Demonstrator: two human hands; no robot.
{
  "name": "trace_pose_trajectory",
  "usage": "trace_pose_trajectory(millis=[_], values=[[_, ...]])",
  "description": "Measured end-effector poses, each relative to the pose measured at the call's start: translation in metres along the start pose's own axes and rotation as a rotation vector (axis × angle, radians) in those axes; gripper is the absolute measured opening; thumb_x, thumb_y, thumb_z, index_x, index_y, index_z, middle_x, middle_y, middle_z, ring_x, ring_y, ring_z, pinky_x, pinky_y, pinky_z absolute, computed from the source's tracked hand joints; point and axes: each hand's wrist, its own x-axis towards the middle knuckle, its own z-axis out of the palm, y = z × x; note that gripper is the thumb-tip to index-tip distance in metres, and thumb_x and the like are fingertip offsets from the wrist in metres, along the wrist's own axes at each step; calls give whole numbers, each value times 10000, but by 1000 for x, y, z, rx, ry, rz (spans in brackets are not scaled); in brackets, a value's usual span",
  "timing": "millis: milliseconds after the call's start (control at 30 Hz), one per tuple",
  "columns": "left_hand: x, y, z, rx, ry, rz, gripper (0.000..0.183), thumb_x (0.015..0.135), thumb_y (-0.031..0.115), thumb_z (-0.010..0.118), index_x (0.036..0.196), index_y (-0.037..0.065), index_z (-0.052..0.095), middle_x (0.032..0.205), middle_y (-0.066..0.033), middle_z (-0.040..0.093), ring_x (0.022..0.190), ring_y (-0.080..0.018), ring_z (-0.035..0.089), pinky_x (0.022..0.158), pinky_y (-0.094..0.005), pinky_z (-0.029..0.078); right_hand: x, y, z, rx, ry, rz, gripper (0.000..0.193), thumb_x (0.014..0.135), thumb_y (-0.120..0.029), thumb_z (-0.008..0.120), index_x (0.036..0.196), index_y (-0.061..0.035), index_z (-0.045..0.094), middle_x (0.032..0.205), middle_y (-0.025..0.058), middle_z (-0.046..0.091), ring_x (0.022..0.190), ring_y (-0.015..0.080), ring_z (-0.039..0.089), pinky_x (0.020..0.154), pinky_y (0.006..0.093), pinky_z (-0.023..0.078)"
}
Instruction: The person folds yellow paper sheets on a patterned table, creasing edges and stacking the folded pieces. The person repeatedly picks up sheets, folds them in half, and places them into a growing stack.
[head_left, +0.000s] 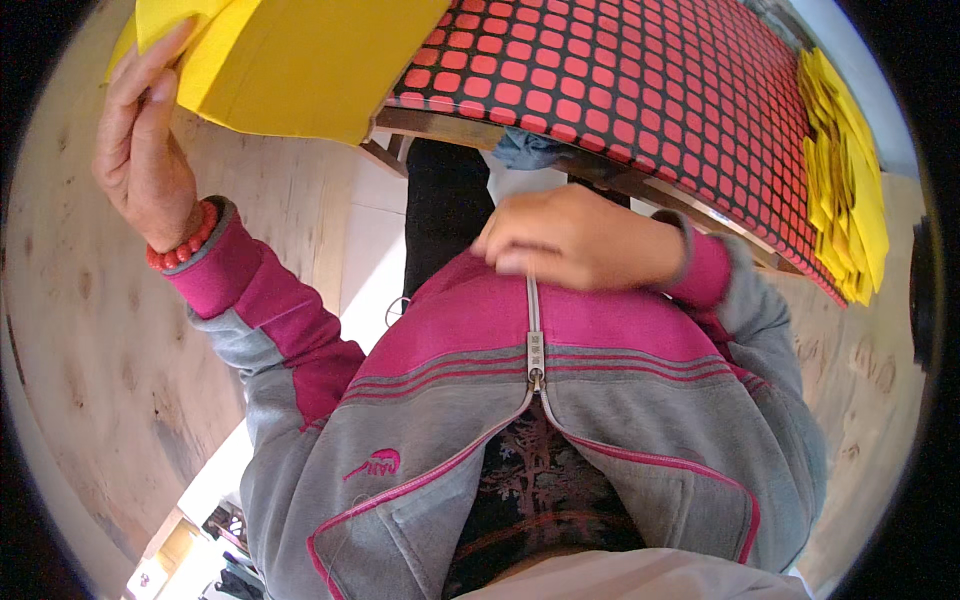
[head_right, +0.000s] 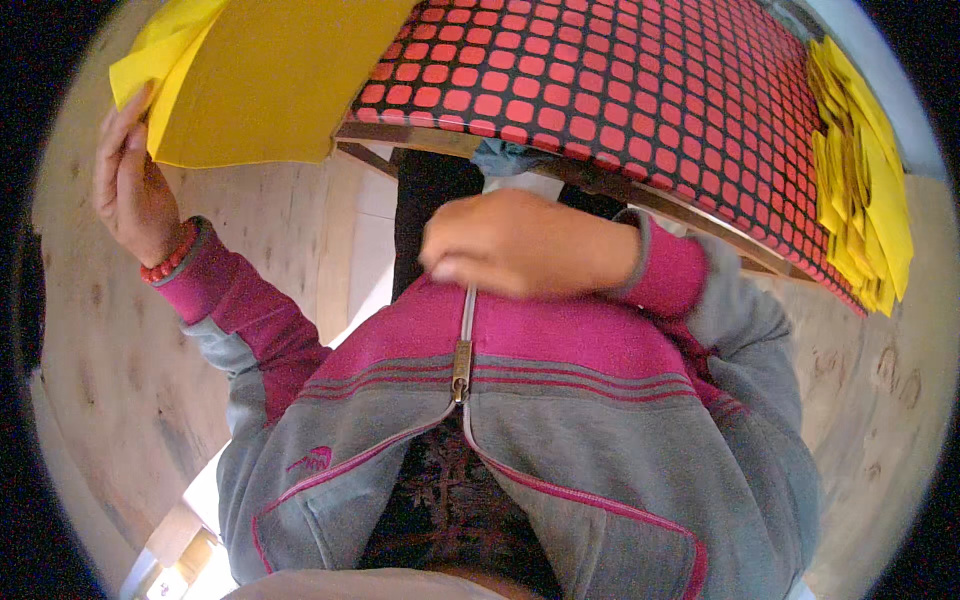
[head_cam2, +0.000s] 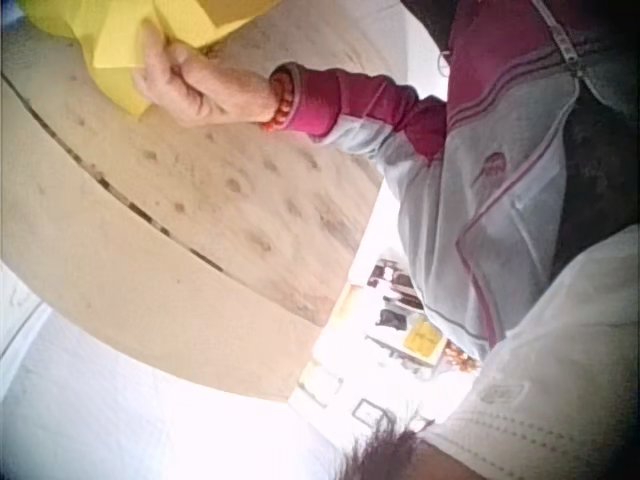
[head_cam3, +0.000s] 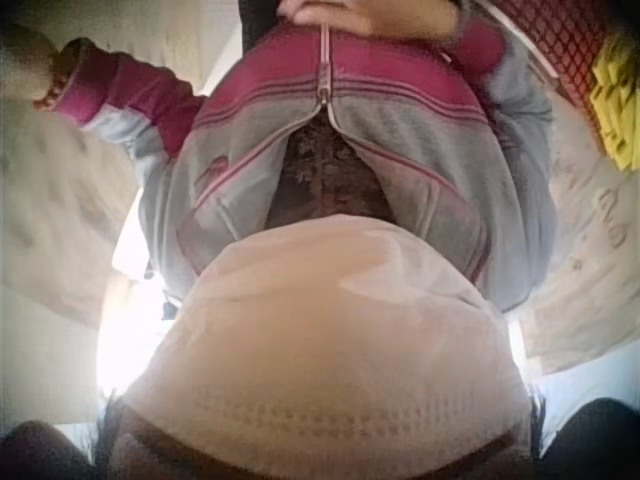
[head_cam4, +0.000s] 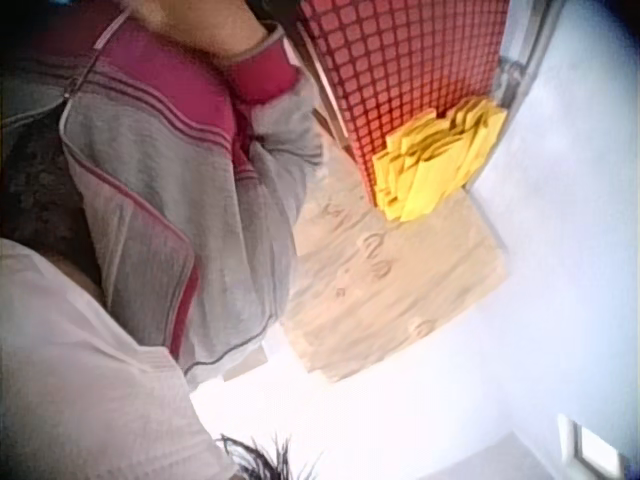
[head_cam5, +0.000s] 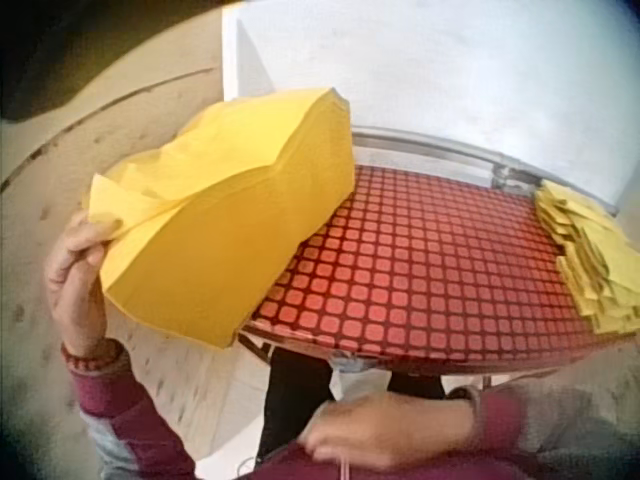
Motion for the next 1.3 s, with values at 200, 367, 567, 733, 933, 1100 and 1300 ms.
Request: trace_pose_trajectory(millis=[200, 367, 567, 733, 933, 1100, 1300], values=[[1, 3, -1, 41, -23, -65, 247, 969, -15, 493, 1129, -85, 669, 1197, -201, 665, 1169, -255, 605, 1056, -343, 428, -50, 110, 16, -606, 423, 469, 350, 950, -207, 581, 1248, -25, 549, 1186, 225, 611, 1114, 409, 585, 920, 470, 473], [-1, 1, -2, -55, 38, -122, 211, 952, -50, 510, 1082, -80, 674, 1177, -193, 663, 1149, -240, 611, 1033, -326, 442, -46, 142, 22, -782, 489, 421, 413, 962, -268, 587, 1317, -58, 562, 1170, 209, 641, 1121, 394, 588, 942, 482, 451], [-3, -4, -1, -110, 44, -114, 202, 956, -33, 522, 1063, -48, 693, 1153, -135, 674, 1124, -203, 609, 1010, -297, 435, -39, 170, 16, -973, 469, 601, 337, 973, -226, 554, 1273, -82, 603, 1203, 163, 626, 1167, 353, 566, 954, 469, 449], [-6, -9, -9, -108, 103, -223, 218, 958, -16, 505, 1070, -45, 689, 1141, -143, 677, 1106, -210, 615, 1008, -308, 436, -45, 188, 9, -1263, 517, 483, 320, 971, -188, 552, 1263, -67, 604, 1200, 164, 623, 1145, 333, 584, 940, 462, 467], [0, 3, -2, -64, -22, -87, 247, 927, -41, 497, 1060, -51, 704, 1164, -130, 665, 1130, -208, 600, 1010, -308, 423, -47, 171, 6, -849, 734, 429, 360, 971, -277, 624, 1205, -5, 631, 1175, 164, 653, 1092, 353, 611, 885, 453, 497], [7, 19, 7, -133, -60, -125, 256, 943, -34, 495, 1042, -5, 729, 1113, -88, 664, 1021, -167, 605, 869, -254, 456, -33, 94, 15, -821, 308, 505, 297, 922, -192, 617, 1160, -14, 617, 1115, 226, 634, 1041, 409, 601, 880, 484, 472], [8, 23, 8, -122, -68, -99, 261, 924, -34, 486, 1007, -1, 731, 1149, -115, 670, 1046, -209, 622, 899, -282, 461, 14, -33, -25, -452, 47, -43, 148, 874, -195, 699, 944, -77, 642, 968, 95, 689, 914, 285, 672, 801, 392, 529]])
